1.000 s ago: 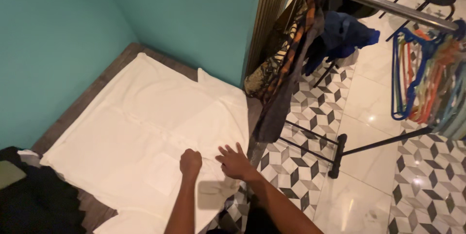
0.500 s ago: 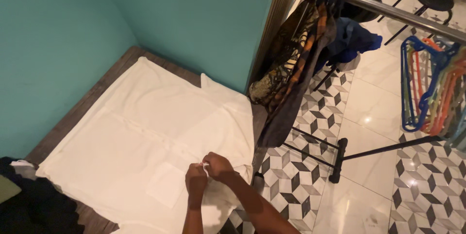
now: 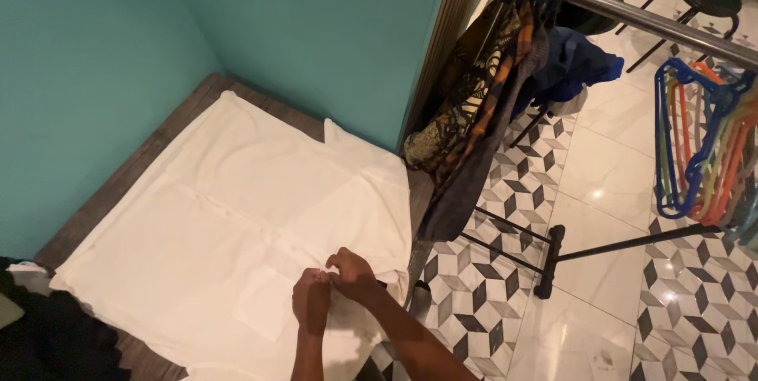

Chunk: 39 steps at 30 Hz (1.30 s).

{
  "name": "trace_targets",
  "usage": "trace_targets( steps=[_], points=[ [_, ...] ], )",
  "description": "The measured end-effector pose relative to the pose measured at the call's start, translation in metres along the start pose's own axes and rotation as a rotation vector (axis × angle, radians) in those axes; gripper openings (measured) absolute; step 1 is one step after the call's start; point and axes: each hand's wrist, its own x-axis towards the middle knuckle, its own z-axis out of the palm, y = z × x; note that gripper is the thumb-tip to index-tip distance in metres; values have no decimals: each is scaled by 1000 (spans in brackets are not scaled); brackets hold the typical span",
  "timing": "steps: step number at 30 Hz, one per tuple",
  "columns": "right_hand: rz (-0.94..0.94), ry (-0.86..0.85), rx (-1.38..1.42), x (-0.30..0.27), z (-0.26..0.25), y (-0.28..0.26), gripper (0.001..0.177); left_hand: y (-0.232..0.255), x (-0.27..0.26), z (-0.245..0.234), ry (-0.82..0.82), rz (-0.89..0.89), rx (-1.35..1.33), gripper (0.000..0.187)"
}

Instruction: The person hangs a patterned shirt on a hanger and places it on a clothing rack. They then unfold a white shirt on a table, smooth it out, and place a hanger on it.

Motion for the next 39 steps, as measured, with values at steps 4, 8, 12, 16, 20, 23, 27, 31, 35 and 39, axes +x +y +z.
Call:
trace_targets(
  steps=[4, 8, 12, 16, 20, 23, 27, 31, 35, 39],
  points=[
    [-72, 51, -14, -3, 1, -4, 23, -2, -9, 0, 147, 315, 62, 22],
    [-121, 99, -20, -5, 0, -10, 23, 3, -13, 1, 208, 302, 6, 18],
    [9, -3, 24, 1, -3, -6, 20, 19, -13, -4, 73, 89, 195, 22],
    [63, -17, 96, 3, -2, -1, 16, 23, -12, -1, 149, 115, 204, 29],
    [62, 21, 168, 5, 2, 1, 10, 8, -7, 12, 186, 33, 121, 33],
    [12, 22, 171, 8, 4, 9, 20, -14, -4, 11, 140, 1, -31, 31],
    [-60, 124, 122, 4, 15, 15, 14, -15, -1, 2, 56, -124, -111, 36],
    [103, 19, 157, 2, 1, 0, 26, 4, -15, -5, -49, -55, 107, 52],
    [-197, 80, -190, -37, -29, -23, 34, 30, -30, -12, -123, 10, 176, 73],
    [-151, 152, -366, -83, -60, -21, 42, 45, -66, -19, -101, 177, 131, 79]
  ],
)
